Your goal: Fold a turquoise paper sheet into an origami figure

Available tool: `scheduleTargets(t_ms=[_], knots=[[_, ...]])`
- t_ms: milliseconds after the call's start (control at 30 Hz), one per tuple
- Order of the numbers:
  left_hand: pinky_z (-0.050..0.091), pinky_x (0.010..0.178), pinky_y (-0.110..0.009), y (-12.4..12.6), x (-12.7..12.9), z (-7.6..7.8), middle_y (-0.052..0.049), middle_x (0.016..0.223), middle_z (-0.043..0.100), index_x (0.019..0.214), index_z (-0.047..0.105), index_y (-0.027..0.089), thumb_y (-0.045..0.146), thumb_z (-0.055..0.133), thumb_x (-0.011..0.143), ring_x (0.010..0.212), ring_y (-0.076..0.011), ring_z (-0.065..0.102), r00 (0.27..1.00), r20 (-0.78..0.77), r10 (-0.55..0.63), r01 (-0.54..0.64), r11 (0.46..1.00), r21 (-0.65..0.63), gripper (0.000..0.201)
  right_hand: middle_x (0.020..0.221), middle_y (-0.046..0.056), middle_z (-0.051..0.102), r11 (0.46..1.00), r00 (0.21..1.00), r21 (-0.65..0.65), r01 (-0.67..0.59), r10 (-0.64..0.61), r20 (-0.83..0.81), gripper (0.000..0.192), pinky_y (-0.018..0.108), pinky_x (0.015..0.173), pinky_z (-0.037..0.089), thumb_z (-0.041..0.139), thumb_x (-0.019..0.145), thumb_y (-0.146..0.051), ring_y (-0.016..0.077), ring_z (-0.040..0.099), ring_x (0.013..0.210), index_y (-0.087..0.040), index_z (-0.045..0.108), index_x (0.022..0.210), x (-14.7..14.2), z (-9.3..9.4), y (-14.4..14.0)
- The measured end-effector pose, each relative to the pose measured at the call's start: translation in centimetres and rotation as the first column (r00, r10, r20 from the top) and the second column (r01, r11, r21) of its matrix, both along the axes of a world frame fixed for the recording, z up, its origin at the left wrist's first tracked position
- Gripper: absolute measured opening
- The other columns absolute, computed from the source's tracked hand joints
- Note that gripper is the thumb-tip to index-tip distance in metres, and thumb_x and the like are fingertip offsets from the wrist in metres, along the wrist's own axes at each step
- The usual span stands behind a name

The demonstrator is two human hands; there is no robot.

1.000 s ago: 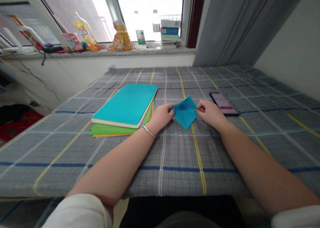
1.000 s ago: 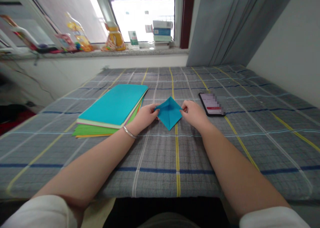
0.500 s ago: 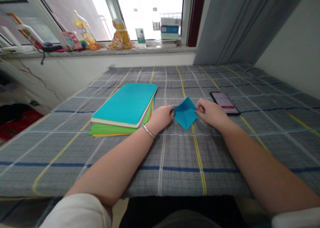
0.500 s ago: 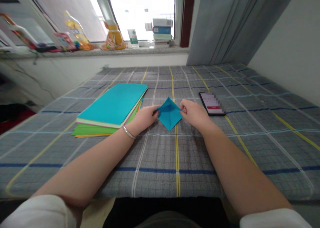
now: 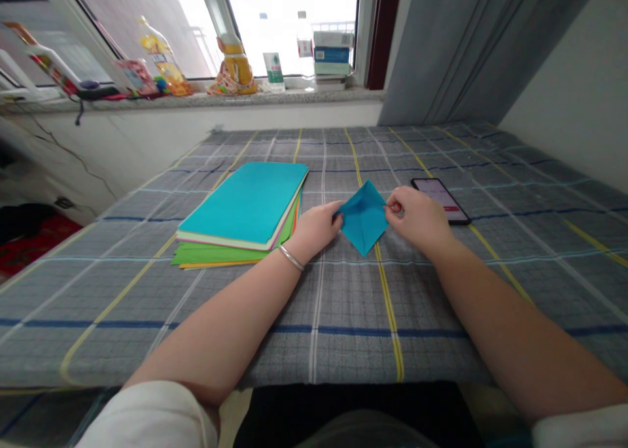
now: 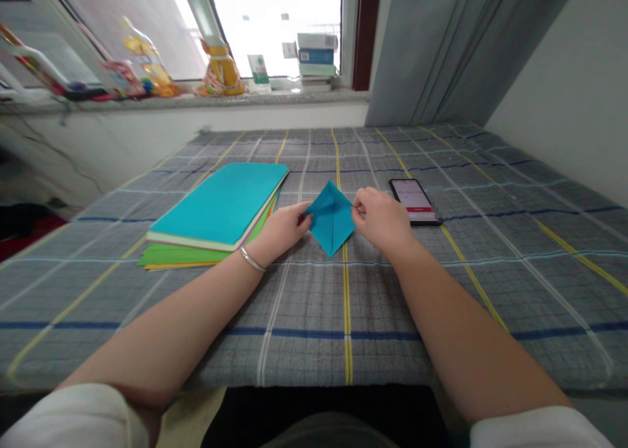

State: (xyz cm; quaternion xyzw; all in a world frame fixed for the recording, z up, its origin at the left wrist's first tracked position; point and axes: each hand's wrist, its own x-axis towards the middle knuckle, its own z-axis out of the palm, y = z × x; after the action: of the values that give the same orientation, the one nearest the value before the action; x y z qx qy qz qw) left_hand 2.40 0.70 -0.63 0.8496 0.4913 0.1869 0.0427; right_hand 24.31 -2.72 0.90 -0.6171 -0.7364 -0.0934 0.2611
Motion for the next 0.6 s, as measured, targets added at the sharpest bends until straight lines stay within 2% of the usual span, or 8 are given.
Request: scheduleTargets(t_ms=[100, 200, 433, 600], knots=[[0.050, 0.076, -0.030, 0.2, -0.3, -0.1, -0.005, 0.105, 0.074, 0.134, 0.056, 0.028, 0.025, 0.049, 0.093, 0.093, -0.0224, 0.069, 1.000, -0.009, 0.012, -0.012, 1.000, -0.018, 0.041, 0.075, 0.002, 0.062, 0.993, 0.998, -0.113, 0.038, -0.031, 0.062, 0.008, 0.028, 0.055, 0.024, 0.056, 0.076, -0.019, 0.0160, 0.051, 0.069, -0.021, 0.052, 0.070, 0.6, 0.0, 0.3], [0.050, 0.076, -0.030, 0.3, -0.6, -0.1, -0.005, 0.106, 0.073, 0.135, 0.054, 0.029, 0.026, 0.051, 0.092, 0.093, -0.0226, 0.069, 0.998, -0.053, 0.019, -0.021, 0.999, -0.031, 0.043, 0.076, 0.002, 0.063, 0.978, 0.992, -0.206, 0.036, -0.010, 0.125, 0.007, 0.028, 0.053, 0.022, 0.056, 0.074, -0.020, 0.0158, 0.051, 0.068, -0.021, 0.052, 0.069, 1.1, 0.0, 0.4], [0.050, 0.086, -0.033, 0.3, -1.0, 0.1, -0.007, 0.112, 0.072, 0.139, 0.051, 0.028, 0.023, 0.050, 0.092, 0.100, -0.0226, 0.068, 0.977, -0.208, -0.057, 0.058, 0.998, 0.001, 0.047, 0.081, 0.003, 0.065, 0.963, 0.962, -0.265, -0.040, 0.109, 0.251, 0.006, 0.028, 0.053, 0.021, 0.053, 0.077, -0.021, 0.0163, 0.054, 0.072, -0.021, 0.055, 0.072, 1.2, -0.2, 0.2], [0.050, 0.083, -0.034, 0.0, -1.0, 0.6, -0.009, 0.105, 0.072, 0.144, 0.046, 0.027, 0.020, 0.045, 0.094, 0.095, -0.0231, 0.068, 0.937, -0.339, -0.086, 0.103, 0.994, 0.031, 0.050, 0.085, 0.003, 0.066, 0.938, 0.929, -0.312, -0.149, 0.241, 0.280, 0.011, 0.028, 0.056, 0.028, 0.051, 0.082, -0.021, 0.0171, 0.058, 0.078, -0.022, 0.062, 0.079, 1.0, -0.4, 0.2]])
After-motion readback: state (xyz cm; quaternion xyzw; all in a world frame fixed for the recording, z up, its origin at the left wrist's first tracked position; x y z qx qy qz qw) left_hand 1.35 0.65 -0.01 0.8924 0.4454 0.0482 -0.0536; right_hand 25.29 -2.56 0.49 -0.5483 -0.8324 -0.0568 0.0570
